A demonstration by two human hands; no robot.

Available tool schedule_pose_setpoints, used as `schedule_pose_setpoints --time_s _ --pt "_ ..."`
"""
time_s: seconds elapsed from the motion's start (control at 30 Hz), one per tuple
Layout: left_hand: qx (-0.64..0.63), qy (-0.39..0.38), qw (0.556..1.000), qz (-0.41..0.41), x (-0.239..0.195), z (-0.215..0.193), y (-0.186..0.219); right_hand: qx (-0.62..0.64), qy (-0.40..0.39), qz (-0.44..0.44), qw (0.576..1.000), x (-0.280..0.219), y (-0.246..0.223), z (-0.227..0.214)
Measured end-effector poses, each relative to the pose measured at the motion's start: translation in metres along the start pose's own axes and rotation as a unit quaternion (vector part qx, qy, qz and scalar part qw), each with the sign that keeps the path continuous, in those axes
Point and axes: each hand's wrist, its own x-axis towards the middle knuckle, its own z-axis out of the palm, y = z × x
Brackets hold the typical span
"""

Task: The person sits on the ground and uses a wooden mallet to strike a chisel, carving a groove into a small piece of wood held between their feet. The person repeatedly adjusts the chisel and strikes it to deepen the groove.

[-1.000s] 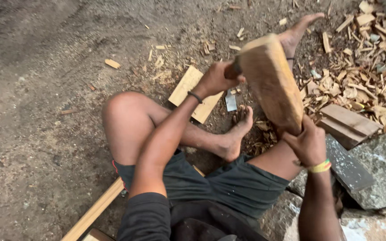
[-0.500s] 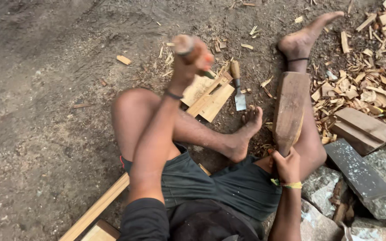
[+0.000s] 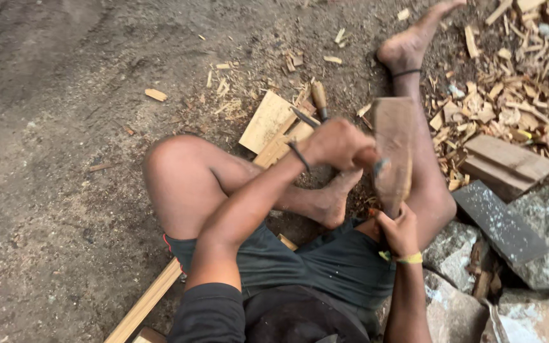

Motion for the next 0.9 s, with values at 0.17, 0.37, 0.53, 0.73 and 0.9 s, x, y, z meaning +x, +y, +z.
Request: schedule_pose_setpoints --time_s 0.17,0.37,0.53,0.73,0.9 --pt "0.193 -0.140 0.971 0.005 -0.011 0.070 0.005 0.018 0.029 -0.018 0.999 -0.003 0.001 -0.014" --pt "0.220 -0.081 0.972 0.024 -0.015 0.098 0.001 0.067 0.066 -0.032 0.995 -0.011 0.004 -0.023" --pt "0.153 -0.008 0.988 0.015 -0.001 0.080 -0.002 0.070 0.072 -0.032 0.994 -0.014 0.014 -0.028" --pt "0.037 0.184 0.982 0.020 0.008 0.037 -0.002 0.103 0.063 -0.004 0.993 -0.023 0.006 -0.022" --pt "-0.020 0.214 0.976 -0.042 0.006 0.023 -0.013 0.001 0.079 -0.055 0.995 -0.043 -0.009 -0.018"
